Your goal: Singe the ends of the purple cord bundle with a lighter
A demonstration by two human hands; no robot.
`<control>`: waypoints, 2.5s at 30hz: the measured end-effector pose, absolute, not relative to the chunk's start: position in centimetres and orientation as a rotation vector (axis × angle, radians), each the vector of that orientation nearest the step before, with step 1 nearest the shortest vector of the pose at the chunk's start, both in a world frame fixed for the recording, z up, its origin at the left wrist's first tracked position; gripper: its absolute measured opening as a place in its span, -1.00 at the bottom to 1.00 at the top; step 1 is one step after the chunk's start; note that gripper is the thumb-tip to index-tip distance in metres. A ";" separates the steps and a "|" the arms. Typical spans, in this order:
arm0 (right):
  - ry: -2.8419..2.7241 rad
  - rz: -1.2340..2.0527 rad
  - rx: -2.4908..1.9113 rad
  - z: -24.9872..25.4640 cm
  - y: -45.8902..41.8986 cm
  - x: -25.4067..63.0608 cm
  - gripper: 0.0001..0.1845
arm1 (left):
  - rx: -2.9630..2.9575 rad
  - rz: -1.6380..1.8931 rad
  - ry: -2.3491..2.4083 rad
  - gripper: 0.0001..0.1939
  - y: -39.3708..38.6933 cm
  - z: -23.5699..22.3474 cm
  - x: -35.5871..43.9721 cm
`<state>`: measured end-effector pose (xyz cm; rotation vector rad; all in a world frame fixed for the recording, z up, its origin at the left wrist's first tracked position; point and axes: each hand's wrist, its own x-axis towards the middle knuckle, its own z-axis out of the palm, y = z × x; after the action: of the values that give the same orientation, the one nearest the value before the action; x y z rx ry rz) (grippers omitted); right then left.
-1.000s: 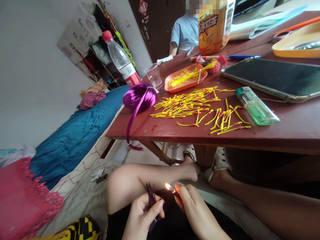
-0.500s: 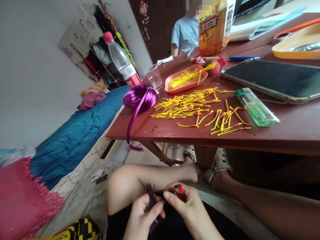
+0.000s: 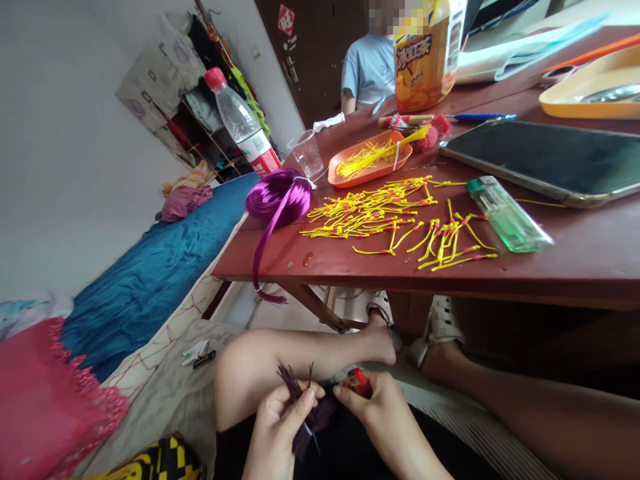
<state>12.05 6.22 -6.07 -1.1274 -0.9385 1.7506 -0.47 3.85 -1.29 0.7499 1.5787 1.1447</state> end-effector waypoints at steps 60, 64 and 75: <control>-0.725 1.849 -0.889 -5.0 5.5 11.3 -0.73 | 0.751 1.022 1.420 -0.72 3.4 -2.5 -0.5; -0.807 1.800 -0.952 -5.0 5.7 11.5 -0.69 | 0.790 1.068 1.457 -0.73 3.5 -2.5 -0.5; -0.887 1.724 -1.138 -5.4 5.5 12.0 -0.56 | 0.766 1.153 1.529 -0.70 3.7 -2.4 -0.6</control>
<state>12.03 5.49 -5.41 -1.1377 -0.8866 1.7240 -0.58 3.67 -2.40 0.7657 1.5286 1.1528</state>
